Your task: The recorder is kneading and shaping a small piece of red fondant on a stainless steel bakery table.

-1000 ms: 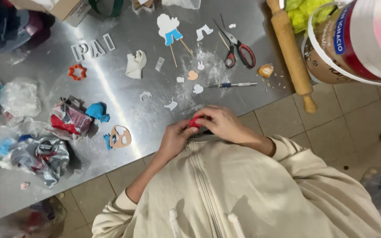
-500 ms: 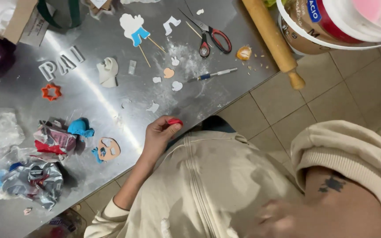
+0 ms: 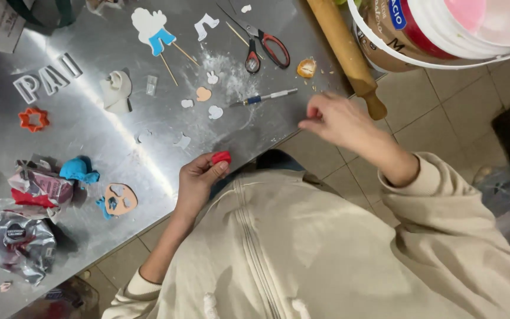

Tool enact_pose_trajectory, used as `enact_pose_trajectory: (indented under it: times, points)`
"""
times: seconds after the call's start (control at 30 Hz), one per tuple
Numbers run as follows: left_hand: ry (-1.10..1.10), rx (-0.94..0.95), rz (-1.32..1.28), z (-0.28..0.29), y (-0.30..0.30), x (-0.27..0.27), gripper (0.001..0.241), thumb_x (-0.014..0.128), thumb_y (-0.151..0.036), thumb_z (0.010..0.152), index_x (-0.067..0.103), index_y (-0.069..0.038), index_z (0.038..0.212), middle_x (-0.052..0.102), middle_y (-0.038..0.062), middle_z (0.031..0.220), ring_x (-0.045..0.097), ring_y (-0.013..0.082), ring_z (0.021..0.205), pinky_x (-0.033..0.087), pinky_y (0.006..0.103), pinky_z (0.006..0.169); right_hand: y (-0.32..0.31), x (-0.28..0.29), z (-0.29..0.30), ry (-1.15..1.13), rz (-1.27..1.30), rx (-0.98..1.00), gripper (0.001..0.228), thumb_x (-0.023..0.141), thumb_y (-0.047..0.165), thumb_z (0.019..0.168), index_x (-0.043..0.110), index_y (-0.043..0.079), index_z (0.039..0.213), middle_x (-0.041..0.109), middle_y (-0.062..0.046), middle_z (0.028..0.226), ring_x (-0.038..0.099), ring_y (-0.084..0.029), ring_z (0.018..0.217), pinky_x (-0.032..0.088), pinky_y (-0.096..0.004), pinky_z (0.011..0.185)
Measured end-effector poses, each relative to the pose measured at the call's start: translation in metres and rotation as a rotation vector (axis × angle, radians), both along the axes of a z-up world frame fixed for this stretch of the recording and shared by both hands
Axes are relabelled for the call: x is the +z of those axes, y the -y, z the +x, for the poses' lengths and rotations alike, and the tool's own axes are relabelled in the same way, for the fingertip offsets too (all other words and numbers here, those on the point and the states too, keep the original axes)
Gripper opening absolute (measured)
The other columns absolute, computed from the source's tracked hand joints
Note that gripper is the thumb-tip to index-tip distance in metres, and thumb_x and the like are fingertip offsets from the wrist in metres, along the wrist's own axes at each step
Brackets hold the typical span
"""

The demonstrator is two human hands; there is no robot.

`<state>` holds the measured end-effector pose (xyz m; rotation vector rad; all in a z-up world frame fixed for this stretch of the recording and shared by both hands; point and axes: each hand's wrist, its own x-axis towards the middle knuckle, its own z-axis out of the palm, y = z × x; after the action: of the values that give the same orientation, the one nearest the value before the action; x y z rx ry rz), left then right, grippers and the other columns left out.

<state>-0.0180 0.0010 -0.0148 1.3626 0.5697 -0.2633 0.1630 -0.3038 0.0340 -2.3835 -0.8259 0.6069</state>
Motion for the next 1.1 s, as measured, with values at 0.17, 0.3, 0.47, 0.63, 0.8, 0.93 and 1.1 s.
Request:
enact_pose_trajectory:
  times: [0.17, 0.3, 0.47, 0.63, 0.8, 0.93, 1.1]
  points:
    - [0.041, -0.020, 0.111, 0.004, 0.008, 0.008, 0.049, 0.073, -0.010, 0.092, 0.061, -0.003, 0.139, 0.073, 0.005, 0.083, 0.063, 0.0086, 0.074, 0.052, 0.0234, 0.072, 0.023, -0.075, 0.047, 0.227, 0.081, -0.146, 0.029, 0.080, 0.028, 0.089, 0.063, 0.006, 0.096, 0.065, -0.014, 0.100, 0.064, -0.036, 0.096, 0.052, -0.045, 0.083]
    - [0.030, 0.004, 0.063, 0.003, 0.016, 0.007, 0.041, 0.072, -0.010, 0.093, 0.065, 0.000, 0.132, 0.074, 0.004, 0.087, 0.066, 0.0083, 0.080, 0.053, 0.0242, 0.074, 0.020, -0.066, 0.058, 0.216, -0.045, -0.297, 0.027, 0.081, 0.026, 0.086, 0.066, 0.007, 0.098, 0.065, -0.015, 0.105, 0.065, -0.037, 0.093, 0.051, -0.047, 0.078]
    - [-0.018, 0.040, 0.066, 0.006, 0.025, 0.025, 0.036, 0.072, -0.012, 0.094, 0.067, 0.000, 0.127, 0.075, 0.003, 0.089, 0.068, 0.0085, 0.083, 0.052, 0.0241, 0.076, 0.011, -0.062, 0.084, 0.224, -0.059, -0.277, 0.018, 0.076, 0.023, 0.094, 0.070, 0.009, 0.103, 0.068, -0.013, 0.110, 0.066, -0.036, 0.099, 0.052, -0.047, 0.083]
    - [-0.005, 0.072, 0.057, 0.004, 0.030, 0.018, 0.036, 0.072, -0.012, 0.093, 0.067, 0.000, 0.127, 0.075, 0.003, 0.090, 0.068, 0.0086, 0.082, 0.052, 0.0241, 0.075, -0.016, -0.052, 0.114, 0.201, -0.192, -0.132, 0.030, 0.074, 0.029, 0.092, 0.073, 0.014, 0.119, 0.071, -0.013, 0.108, 0.068, -0.035, 0.097, 0.052, -0.046, 0.082]
    - [0.026, 0.104, 0.050, -0.001, 0.031, 0.015, 0.035, 0.072, -0.011, 0.093, 0.068, 0.000, 0.126, 0.075, 0.004, 0.089, 0.066, 0.0084, 0.080, 0.052, 0.0241, 0.075, -0.025, -0.057, 0.126, 0.108, -0.327, 0.001, 0.031, 0.072, 0.022, 0.084, 0.075, 0.018, 0.115, 0.075, -0.006, 0.103, 0.071, -0.029, 0.096, 0.054, -0.044, 0.080]
    - [0.055, 0.121, 0.044, -0.005, 0.030, 0.009, 0.034, 0.072, -0.011, 0.094, 0.068, 0.000, 0.126, 0.074, 0.003, 0.088, 0.065, 0.0081, 0.079, 0.052, 0.0236, 0.074, -0.025, -0.049, 0.124, 0.132, -0.337, 0.049, 0.025, 0.076, 0.026, 0.083, 0.073, 0.010, 0.101, 0.075, -0.010, 0.097, 0.070, -0.032, 0.094, 0.053, -0.045, 0.078]
    - [0.060, 0.122, 0.037, -0.001, 0.029, 0.010, 0.033, 0.071, -0.012, 0.094, 0.068, 0.000, 0.125, 0.074, 0.003, 0.087, 0.065, 0.0088, 0.078, 0.052, 0.0242, 0.073, -0.011, -0.044, 0.121, 0.027, -0.051, -0.062, 0.026, 0.078, 0.020, 0.081, 0.066, 0.002, 0.096, 0.071, -0.014, 0.091, 0.069, -0.027, 0.086, 0.052, -0.037, 0.076]
